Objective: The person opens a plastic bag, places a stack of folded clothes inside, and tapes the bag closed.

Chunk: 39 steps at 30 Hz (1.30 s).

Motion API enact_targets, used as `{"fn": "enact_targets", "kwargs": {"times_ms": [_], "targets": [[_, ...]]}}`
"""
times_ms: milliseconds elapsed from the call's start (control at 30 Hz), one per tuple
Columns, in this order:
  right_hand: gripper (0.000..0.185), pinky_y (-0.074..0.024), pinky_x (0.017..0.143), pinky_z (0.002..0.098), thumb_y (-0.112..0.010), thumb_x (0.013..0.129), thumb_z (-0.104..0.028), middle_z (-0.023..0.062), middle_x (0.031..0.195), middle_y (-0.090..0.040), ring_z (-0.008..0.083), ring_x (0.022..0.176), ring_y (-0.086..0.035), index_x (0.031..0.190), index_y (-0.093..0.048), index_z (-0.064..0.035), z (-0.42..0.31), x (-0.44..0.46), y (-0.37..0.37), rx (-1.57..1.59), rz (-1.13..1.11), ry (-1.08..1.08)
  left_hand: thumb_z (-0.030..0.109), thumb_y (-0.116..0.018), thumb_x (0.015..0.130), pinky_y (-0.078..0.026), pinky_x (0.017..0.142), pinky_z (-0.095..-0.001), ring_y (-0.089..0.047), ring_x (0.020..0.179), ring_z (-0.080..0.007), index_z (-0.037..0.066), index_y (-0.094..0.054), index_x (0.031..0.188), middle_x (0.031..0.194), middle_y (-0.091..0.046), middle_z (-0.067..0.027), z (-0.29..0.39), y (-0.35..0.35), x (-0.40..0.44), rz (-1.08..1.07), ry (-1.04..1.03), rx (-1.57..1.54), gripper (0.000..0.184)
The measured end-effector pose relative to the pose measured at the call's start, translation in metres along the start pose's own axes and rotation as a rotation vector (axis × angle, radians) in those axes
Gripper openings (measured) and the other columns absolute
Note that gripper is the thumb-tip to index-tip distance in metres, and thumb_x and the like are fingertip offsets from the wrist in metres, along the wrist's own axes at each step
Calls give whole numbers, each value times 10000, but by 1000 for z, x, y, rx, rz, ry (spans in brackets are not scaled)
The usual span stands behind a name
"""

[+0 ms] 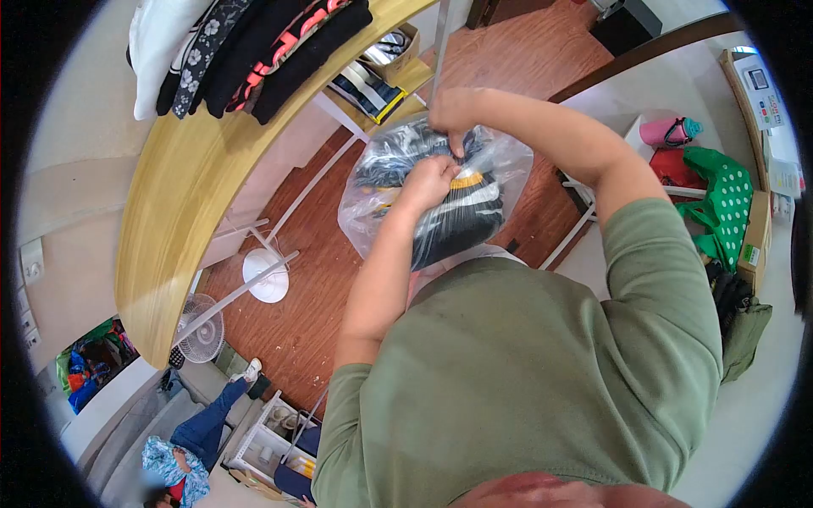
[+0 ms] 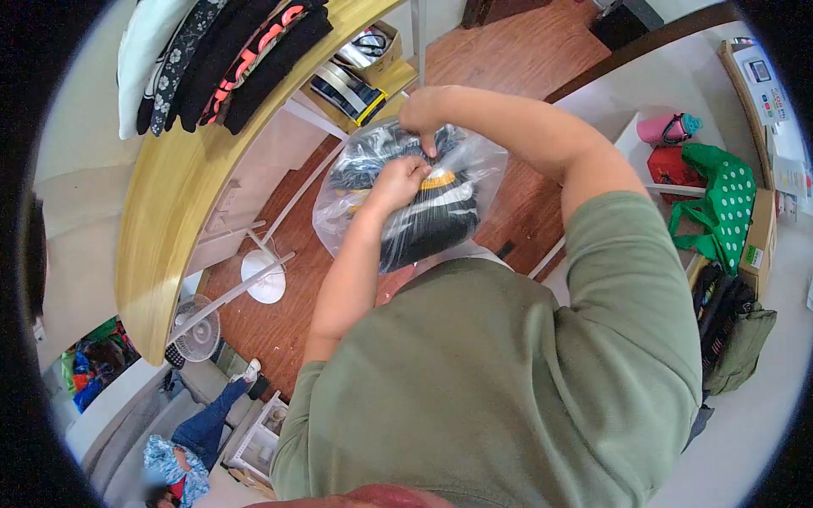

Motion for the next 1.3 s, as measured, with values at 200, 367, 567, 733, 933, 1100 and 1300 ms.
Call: {"fn": "enact_targets", "kwargs": {"times_ms": [200, 367, 567, 733, 933, 1100, 1300], "targets": [[842, -429, 956, 461, -862, 568, -391, 204, 1236, -539, 393, 1208, -487, 1269, -520, -75, 25, -32, -44, 498, 443, -305, 230, -621, 886, -489, 739, -391, -648, 816, -330, 9, -669, 916, 877, -668, -199, -3, 3, 3, 21, 21, 7, 229], [996, -390, 1026, 423, -864, 574, -400, 175, 1390, -413, 395, 1272, -413, 1414, -402, -129, 3, -73, -49, 408, 700, -766, 244, -627, 888, -488, 721, -368, -644, 767, -300, 19, -674, 921, 841, -677, -176, -11, 2, 8, -26, 65, -1, 232], [889, -407, 993, 441, -853, 608, -332, 167, 1323, -446, 392, 1212, -451, 1353, -443, -74, -111, -106, -18, 150, 867, -521, 218, -614, 904, -484, 736, -331, -625, 769, -182, 19, -670, 909, 815, -683, -111, 4, 9, 2, -58, 105, 52, 207], [756, -407, 998, 405, -864, 618, -209, 153, 1178, -503, 338, 1146, -487, 1276, -516, -78, -97, -59, -78, 971, 919, -313, 177, -625, 911, -473, 837, -318, -586, 917, -140, 34, -641, 1011, 971, -642, -31, -11, 40, 11, -101, 78, -426, 175], [310, -435, 928, 382, -795, 684, -171, 83, 1045, -564, 303, 1019, -522, 977, -708, -120, -98, -51, -83, 721, 1024, -391, 325, -727, 797, -414, 938, -442, -493, 1101, -362, 26, -597, 1119, 1175, -520, -189, 39, 95, -67, 233, -478, 512, 458], [145, -432, 883, 372, -709, 763, -159, 49, 962, -617, 293, 938, -538, 890, -717, -89, -100, -43, -82, 694, 1056, -425, 425, -745, 755, -413, 932, -472, -477, 1121, -408, 37, -562, 1172, 1205, -504, -213, 40, 66, -115, 346, -284, 667, 598], [163, -416, 881, 367, -659, 830, -211, 70, 944, -653, 282, 931, -567, 919, -703, -81, -91, -37, -83, 740, 981, -429, 323, -761, 764, -447, 825, -420, -565, 955, -359, 41, -668, 873, 1042, -607, -183, 9, 65, -93, -13, 394, 92, 317]]}}
Point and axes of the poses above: each hand's wrist, its own x-axis towards the middle knuckle, its own y-axis out of the back of the hand, z = x × y, the point moved 3 cm from there along x, towards the middle knuckle
